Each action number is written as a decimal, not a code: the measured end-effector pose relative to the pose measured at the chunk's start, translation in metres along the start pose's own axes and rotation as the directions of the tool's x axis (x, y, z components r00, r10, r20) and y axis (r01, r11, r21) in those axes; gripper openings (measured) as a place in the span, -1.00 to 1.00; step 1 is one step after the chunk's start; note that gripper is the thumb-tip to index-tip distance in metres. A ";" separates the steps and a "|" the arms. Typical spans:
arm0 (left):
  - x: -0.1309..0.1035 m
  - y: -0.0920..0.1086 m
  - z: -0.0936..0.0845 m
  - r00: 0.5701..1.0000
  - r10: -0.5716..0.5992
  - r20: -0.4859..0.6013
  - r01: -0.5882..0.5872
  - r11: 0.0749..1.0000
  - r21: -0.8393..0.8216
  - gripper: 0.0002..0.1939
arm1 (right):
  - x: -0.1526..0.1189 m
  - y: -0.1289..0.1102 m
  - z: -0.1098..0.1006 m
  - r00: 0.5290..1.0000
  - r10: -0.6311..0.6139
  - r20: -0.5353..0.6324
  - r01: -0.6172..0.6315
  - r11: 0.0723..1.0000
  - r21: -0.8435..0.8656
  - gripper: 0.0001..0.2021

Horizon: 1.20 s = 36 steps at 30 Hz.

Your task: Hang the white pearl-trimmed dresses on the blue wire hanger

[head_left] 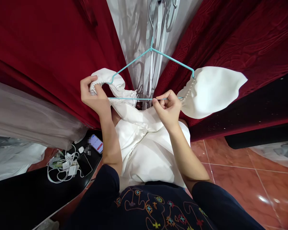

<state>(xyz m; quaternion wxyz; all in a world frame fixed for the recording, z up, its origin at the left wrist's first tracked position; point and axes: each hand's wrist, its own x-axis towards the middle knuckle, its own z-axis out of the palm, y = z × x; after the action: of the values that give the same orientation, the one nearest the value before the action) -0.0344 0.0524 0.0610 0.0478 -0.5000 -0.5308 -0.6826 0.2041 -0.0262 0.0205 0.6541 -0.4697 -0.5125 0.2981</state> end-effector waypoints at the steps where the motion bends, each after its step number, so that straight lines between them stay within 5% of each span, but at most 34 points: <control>1: 0.010 -0.008 -0.001 1.000 0.002 -0.023 -0.002 1.000 -0.031 -0.92 | 0.000 -0.001 0.000 1.000 0.010 -0.002 -0.010 1.000 -0.008 -0.63; 5: 0.035 -0.041 -0.013 0.997 0.051 -0.058 -0.059 0.990 -0.132 -0.77 | 0.003 -0.001 -0.003 0.999 0.025 -0.031 -0.025 1.000 -0.006 -0.69; 8: 0.030 -0.056 -0.029 0.994 0.030 -0.101 -0.043 0.990 -0.132 -0.84 | 0.005 -0.001 -0.005 0.999 0.025 -0.028 -0.024 1.000 0.016 -0.68; 12: -0.007 -0.058 -0.048 0.985 -0.086 0.148 0.097 0.993 -0.073 -0.83 | 0.006 0.000 0.000 0.999 0.047 0.003 -0.047 0.998 0.035 -0.58; 18: -0.069 -0.031 -0.042 0.859 0.081 0.506 0.045 0.972 -0.232 -0.66 | 0.006 0.005 0.009 0.999 0.041 -0.023 -0.040 0.998 0.052 -0.53; 23: -0.094 0.008 -0.024 0.910 0.083 0.405 0.086 0.919 -0.384 -0.55 | 0.007 0.008 0.007 0.999 0.023 -0.023 -0.022 0.999 0.043 -0.49; 25: -0.097 0.018 -0.020 0.878 0.011 0.478 0.173 0.925 -0.339 -0.44 | 0.006 0.008 0.005 1.000 0.015 -0.021 -0.014 0.999 0.041 -0.49; 28: -0.099 0.023 -0.016 0.816 -0.049 0.576 0.253 0.926 -0.281 -0.57 | 0.005 0.008 0.001 1.000 0.000 -0.018 0.000 0.999 0.036 -0.50; 33: -0.101 0.027 -0.013 0.845 0.014 0.535 0.224 0.899 -0.376 -0.70 | 0.004 0.005 -0.007 0.997 -0.079 0.021 0.080 0.997 -0.004 -0.59; 36: -0.100 0.030 -0.014 0.842 0.046 0.537 0.171 0.922 -0.347 -0.67 | 0.007 -0.001 -0.017 0.973 -0.216 -0.076 0.203 0.968 -0.150 -0.72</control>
<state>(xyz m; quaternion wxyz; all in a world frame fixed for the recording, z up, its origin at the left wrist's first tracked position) 0.0235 -0.0178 0.0090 -0.2229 -0.6520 -0.3960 -0.6069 0.2222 -0.0259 0.0237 0.6700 -0.4713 -0.5484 0.1682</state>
